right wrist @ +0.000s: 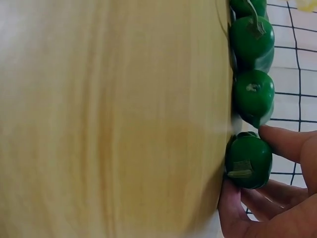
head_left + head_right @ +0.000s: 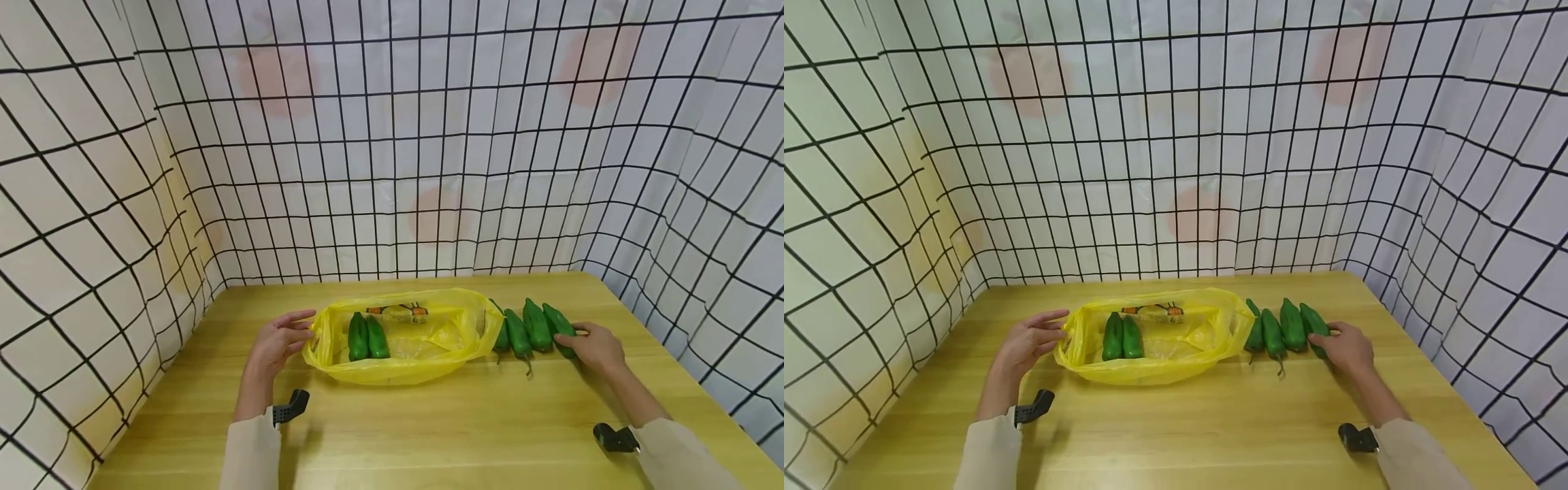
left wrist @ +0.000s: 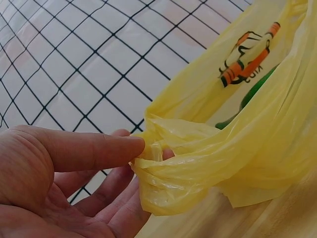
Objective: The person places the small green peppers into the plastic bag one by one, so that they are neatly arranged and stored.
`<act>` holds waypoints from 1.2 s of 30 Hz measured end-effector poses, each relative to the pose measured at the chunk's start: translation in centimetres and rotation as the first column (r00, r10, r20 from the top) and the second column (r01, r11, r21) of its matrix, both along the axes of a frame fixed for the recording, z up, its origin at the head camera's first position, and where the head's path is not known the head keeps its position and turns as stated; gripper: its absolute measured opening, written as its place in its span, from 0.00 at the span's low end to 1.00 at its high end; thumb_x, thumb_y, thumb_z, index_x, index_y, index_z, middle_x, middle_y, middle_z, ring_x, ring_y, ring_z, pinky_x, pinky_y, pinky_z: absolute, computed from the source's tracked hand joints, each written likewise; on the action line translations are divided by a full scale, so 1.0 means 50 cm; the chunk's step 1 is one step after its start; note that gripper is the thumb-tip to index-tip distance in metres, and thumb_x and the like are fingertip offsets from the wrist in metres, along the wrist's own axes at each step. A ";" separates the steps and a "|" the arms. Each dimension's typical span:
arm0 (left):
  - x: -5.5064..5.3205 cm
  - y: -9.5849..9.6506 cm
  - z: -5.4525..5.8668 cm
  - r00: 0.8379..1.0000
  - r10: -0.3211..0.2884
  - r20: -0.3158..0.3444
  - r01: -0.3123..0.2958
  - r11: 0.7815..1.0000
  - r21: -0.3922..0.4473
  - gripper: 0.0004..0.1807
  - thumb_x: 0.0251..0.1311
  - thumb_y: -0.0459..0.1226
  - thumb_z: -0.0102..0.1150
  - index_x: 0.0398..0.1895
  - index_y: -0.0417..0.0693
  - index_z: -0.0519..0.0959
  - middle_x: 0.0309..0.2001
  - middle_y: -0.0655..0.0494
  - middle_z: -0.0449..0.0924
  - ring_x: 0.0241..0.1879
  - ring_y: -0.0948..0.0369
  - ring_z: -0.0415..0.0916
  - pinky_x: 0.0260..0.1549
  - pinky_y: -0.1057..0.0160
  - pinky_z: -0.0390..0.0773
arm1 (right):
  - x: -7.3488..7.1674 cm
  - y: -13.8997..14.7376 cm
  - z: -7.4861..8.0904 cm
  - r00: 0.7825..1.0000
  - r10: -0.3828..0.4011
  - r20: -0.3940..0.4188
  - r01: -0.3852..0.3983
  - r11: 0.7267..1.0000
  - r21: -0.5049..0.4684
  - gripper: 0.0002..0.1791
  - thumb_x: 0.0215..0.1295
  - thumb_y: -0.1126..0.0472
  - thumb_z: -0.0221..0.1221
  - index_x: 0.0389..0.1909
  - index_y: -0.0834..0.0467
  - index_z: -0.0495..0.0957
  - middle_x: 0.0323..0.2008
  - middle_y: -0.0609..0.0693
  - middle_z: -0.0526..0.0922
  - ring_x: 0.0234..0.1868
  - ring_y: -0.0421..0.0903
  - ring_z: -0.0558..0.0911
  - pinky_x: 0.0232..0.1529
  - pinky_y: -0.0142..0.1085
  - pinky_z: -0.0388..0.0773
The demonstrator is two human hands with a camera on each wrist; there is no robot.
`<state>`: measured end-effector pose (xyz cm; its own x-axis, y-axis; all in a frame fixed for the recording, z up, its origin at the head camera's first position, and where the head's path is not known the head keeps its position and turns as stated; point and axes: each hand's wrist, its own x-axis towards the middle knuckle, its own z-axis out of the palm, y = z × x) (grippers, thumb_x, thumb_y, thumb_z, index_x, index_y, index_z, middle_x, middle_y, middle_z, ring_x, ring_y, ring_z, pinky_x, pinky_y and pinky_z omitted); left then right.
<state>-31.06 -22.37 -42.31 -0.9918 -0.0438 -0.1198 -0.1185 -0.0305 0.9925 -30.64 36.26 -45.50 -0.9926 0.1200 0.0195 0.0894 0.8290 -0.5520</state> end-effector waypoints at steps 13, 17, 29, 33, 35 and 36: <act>-0.006 0.001 0.007 1.000 -0.002 0.006 0.002 1.000 -0.010 0.27 0.63 0.26 0.63 0.68 0.39 0.75 0.46 0.55 0.80 0.36 0.64 0.82 0.39 0.69 0.84 | -0.008 0.001 0.021 0.999 0.010 0.038 -0.010 1.000 0.015 0.39 0.73 0.43 0.57 0.66 0.74 0.67 0.58 0.77 0.75 0.55 0.76 0.74 0.53 0.64 0.73; -0.004 0.000 0.008 1.000 -0.007 -0.001 0.007 1.000 -0.006 0.28 0.64 0.25 0.62 0.68 0.37 0.74 0.45 0.55 0.79 0.36 0.64 0.82 0.39 0.69 0.84 | -0.007 0.000 0.023 0.999 0.008 0.043 -0.009 1.000 0.019 0.40 0.73 0.42 0.56 0.66 0.74 0.67 0.58 0.77 0.75 0.56 0.76 0.74 0.53 0.65 0.73; -0.007 0.001 0.004 1.000 0.002 0.012 -0.002 1.000 0.003 0.27 0.63 0.25 0.63 0.67 0.37 0.75 0.46 0.53 0.79 0.35 0.64 0.83 0.37 0.70 0.84 | 0.003 0.021 0.035 0.980 -0.115 0.162 0.164 0.930 -0.328 0.49 0.71 0.37 0.55 0.77 0.69 0.54 0.75 0.77 0.48 0.72 0.76 0.55 0.68 0.64 0.63; -0.006 -0.001 0.005 1.000 0.002 0.004 -0.002 1.000 0.009 0.27 0.64 0.24 0.61 0.68 0.36 0.74 0.47 0.51 0.78 0.35 0.64 0.83 0.39 0.69 0.84 | 0.001 0.010 0.051 0.986 -0.122 0.118 0.155 0.928 -0.338 0.50 0.70 0.35 0.55 0.77 0.67 0.54 0.75 0.77 0.49 0.72 0.75 0.56 0.66 0.65 0.64; -0.005 -0.001 0.005 1.000 0.009 0.007 -0.009 1.000 0.008 0.27 0.64 0.24 0.62 0.67 0.36 0.74 0.46 0.52 0.78 0.35 0.64 0.83 0.38 0.69 0.84 | 0.001 -0.002 0.057 0.988 -0.119 0.097 0.144 0.936 -0.321 0.49 0.70 0.35 0.55 0.77 0.67 0.56 0.74 0.77 0.52 0.71 0.75 0.59 0.64 0.64 0.67; -0.005 -0.002 0.004 1.000 0.008 0.009 -0.008 1.000 0.008 0.27 0.63 0.24 0.62 0.67 0.36 0.74 0.46 0.53 0.79 0.35 0.64 0.83 0.38 0.69 0.84 | 0.002 -0.008 0.060 0.989 -0.115 0.089 0.138 0.939 -0.314 0.49 0.70 0.35 0.55 0.77 0.67 0.57 0.74 0.77 0.53 0.70 0.75 0.60 0.62 0.64 0.68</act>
<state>-31.31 -22.47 -42.08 -0.9903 -0.0510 -0.1292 -0.1273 -0.0392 0.9911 -30.54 35.84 -42.49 -0.9663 0.2335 -0.1079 0.2291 0.5903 -0.7740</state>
